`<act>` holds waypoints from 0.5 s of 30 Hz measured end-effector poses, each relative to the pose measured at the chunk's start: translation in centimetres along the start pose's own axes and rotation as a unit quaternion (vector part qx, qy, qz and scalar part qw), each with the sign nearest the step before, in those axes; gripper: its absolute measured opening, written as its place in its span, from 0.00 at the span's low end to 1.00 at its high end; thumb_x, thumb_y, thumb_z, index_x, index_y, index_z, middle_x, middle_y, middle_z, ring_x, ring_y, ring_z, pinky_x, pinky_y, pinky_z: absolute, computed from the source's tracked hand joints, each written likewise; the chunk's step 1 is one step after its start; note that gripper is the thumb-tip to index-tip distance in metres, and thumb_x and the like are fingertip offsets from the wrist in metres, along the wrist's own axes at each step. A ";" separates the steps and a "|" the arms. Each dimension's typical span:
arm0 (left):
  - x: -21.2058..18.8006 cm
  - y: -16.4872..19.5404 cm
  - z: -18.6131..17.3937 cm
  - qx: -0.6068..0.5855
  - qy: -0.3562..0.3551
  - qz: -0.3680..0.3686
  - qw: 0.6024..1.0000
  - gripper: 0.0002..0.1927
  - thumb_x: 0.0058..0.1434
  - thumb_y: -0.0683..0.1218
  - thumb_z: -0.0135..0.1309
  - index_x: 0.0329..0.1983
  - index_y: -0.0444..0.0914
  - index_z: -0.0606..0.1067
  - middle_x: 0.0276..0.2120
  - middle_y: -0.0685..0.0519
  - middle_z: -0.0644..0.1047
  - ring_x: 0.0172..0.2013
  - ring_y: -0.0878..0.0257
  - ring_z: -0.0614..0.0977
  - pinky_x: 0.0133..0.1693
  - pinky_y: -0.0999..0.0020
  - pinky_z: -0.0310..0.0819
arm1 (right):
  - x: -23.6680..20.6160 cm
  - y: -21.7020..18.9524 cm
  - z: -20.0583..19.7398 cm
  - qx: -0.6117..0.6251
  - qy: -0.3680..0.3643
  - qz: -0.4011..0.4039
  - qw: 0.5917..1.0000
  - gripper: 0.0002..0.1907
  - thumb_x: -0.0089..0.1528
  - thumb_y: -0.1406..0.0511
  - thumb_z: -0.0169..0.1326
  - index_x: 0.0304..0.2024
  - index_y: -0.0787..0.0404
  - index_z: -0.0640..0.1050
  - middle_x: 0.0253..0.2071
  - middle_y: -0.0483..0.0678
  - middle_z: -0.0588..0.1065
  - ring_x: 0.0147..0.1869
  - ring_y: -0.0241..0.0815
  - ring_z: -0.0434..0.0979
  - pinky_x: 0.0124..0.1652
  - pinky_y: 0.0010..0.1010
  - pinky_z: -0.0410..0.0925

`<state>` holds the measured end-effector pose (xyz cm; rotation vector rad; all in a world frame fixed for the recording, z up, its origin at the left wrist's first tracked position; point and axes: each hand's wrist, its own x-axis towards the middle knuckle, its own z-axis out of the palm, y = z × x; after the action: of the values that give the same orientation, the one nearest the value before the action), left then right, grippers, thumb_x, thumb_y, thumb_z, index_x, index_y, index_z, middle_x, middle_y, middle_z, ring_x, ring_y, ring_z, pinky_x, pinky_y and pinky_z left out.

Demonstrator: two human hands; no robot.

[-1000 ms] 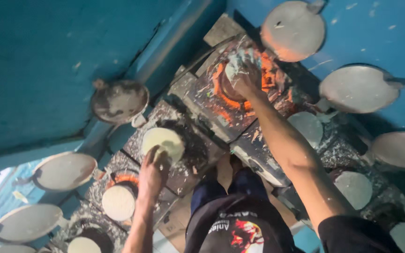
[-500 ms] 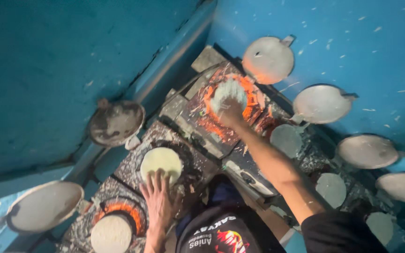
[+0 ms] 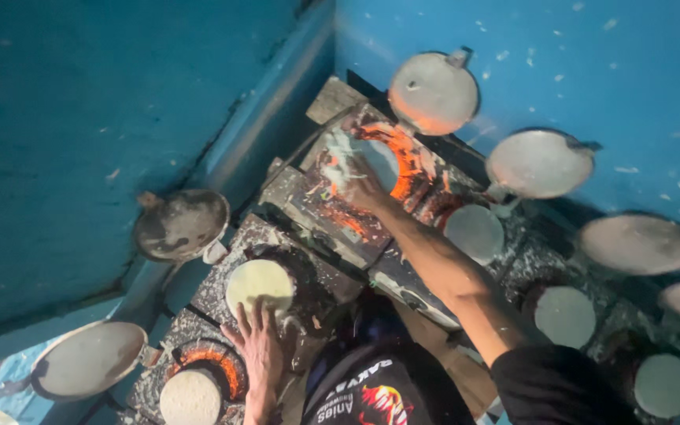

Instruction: The person cooks round flatbreads on a row of gas-heated griddle pans. They press dough discs onto the hot pans, flip and reposition the breads as they cook, and stack the finished flatbreads on a cloth-lined bamboo tray.

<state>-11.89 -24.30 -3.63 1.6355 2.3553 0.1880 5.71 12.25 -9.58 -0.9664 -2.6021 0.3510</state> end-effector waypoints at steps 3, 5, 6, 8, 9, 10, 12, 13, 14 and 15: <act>0.4 0.6 -0.4 0.018 -0.026 -0.017 0.999 0.35 0.50 0.58 0.60 0.60 0.41 0.71 0.66 0.47 0.65 0.72 0.40 0.53 0.66 0.23 0.30 | -1.8 0.3 -0.8 0.166 0.142 0.089 0.972 0.19 0.63 0.56 0.46 0.46 0.61 0.78 0.45 0.56 0.79 0.48 0.52 0.77 0.49 0.46 0.71; 0.4 1.1 -0.4 0.032 -0.043 -0.039 0.998 0.34 0.53 0.58 0.60 0.61 0.42 0.71 0.66 0.47 0.65 0.73 0.39 0.52 0.67 0.23 0.30 | -3.5 3.2 -2.9 0.315 0.301 0.290 0.852 0.19 0.63 0.56 0.46 0.45 0.62 0.78 0.45 0.56 0.79 0.47 0.52 0.77 0.48 0.46 0.71; 0.3 1.3 -0.4 0.029 -0.027 -0.040 0.998 0.33 0.52 0.58 0.60 0.61 0.42 0.71 0.67 0.45 0.63 0.73 0.38 0.51 0.67 0.23 0.30 | -4.4 4.7 -3.9 0.377 0.288 0.327 0.817 0.19 0.63 0.56 0.46 0.45 0.62 0.78 0.44 0.56 0.79 0.47 0.52 0.78 0.48 0.46 0.71; 0.2 1.8 0.1 0.025 0.009 -0.036 0.999 0.32 0.52 0.57 0.60 0.59 0.41 0.71 0.70 0.39 0.60 0.74 0.36 0.50 0.67 0.23 0.30 | -6.4 7.3 -5.4 0.500 0.267 0.377 0.733 0.19 0.63 0.55 0.45 0.45 0.62 0.78 0.44 0.56 0.79 0.46 0.52 0.78 0.47 0.46 0.71; 0.1 2.1 0.5 0.025 0.014 -0.044 0.999 0.34 0.50 0.56 0.60 0.60 0.40 0.71 0.71 0.38 0.58 0.74 0.35 0.49 0.67 0.23 0.30 | -7.3 8.0 -5.8 0.573 0.235 0.366 0.694 0.19 0.63 0.55 0.45 0.45 0.62 0.78 0.43 0.56 0.79 0.45 0.51 0.78 0.47 0.46 0.71; 0.0 2.4 0.9 0.024 0.020 -0.050 0.998 0.36 0.49 0.56 0.61 0.60 0.38 0.70 0.72 0.37 0.56 0.74 0.35 0.47 0.67 0.23 0.29 | -8.0 8.6 -5.9 0.635 0.217 0.358 0.649 0.20 0.63 0.55 0.45 0.44 0.62 0.78 0.43 0.56 0.79 0.45 0.51 0.78 0.47 0.46 0.71; -0.1 2.9 1.7 0.029 0.018 -0.065 0.997 0.37 0.48 0.55 0.61 0.61 0.36 0.70 0.73 0.36 0.53 0.74 0.34 0.46 0.67 0.24 0.29 | -9.3 8.7 -5.7 0.780 0.169 0.342 0.496 0.27 0.58 0.48 0.46 0.42 0.64 0.78 0.41 0.58 0.80 0.45 0.56 0.79 0.48 0.49 0.72; 0.0 3.0 2.1 0.034 0.016 -0.075 0.996 0.36 0.49 0.54 0.61 0.60 0.36 0.70 0.74 0.36 0.52 0.74 0.34 0.45 0.67 0.24 0.29 | -9.9 8.2 -5.5 0.806 0.155 0.342 0.457 0.27 0.59 0.48 0.46 0.43 0.64 0.77 0.42 0.57 0.79 0.45 0.55 0.79 0.48 0.49 0.72; 0.0 3.0 2.5 0.038 0.010 -0.092 0.995 0.36 0.49 0.53 0.62 0.60 0.36 0.70 0.75 0.36 0.50 0.74 0.33 0.44 0.67 0.24 0.28 | -10.3 7.8 -5.2 0.817 0.161 0.347 0.431 0.26 0.59 0.48 0.46 0.43 0.63 0.77 0.42 0.57 0.79 0.46 0.55 0.79 0.48 0.48 0.72; -0.1 2.9 2.8 0.037 0.018 -0.092 0.995 0.33 0.51 0.53 0.61 0.60 0.37 0.71 0.76 0.37 0.50 0.75 0.33 0.44 0.68 0.25 0.29 | -10.8 7.3 -5.0 0.800 0.194 0.362 0.437 0.26 0.60 0.49 0.46 0.43 0.63 0.77 0.42 0.56 0.79 0.46 0.55 0.78 0.48 0.48 0.72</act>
<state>-8.44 -23.50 -5.55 1.4463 2.5513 0.0948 19.62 11.00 -9.95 -0.8960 -0.3537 1.9099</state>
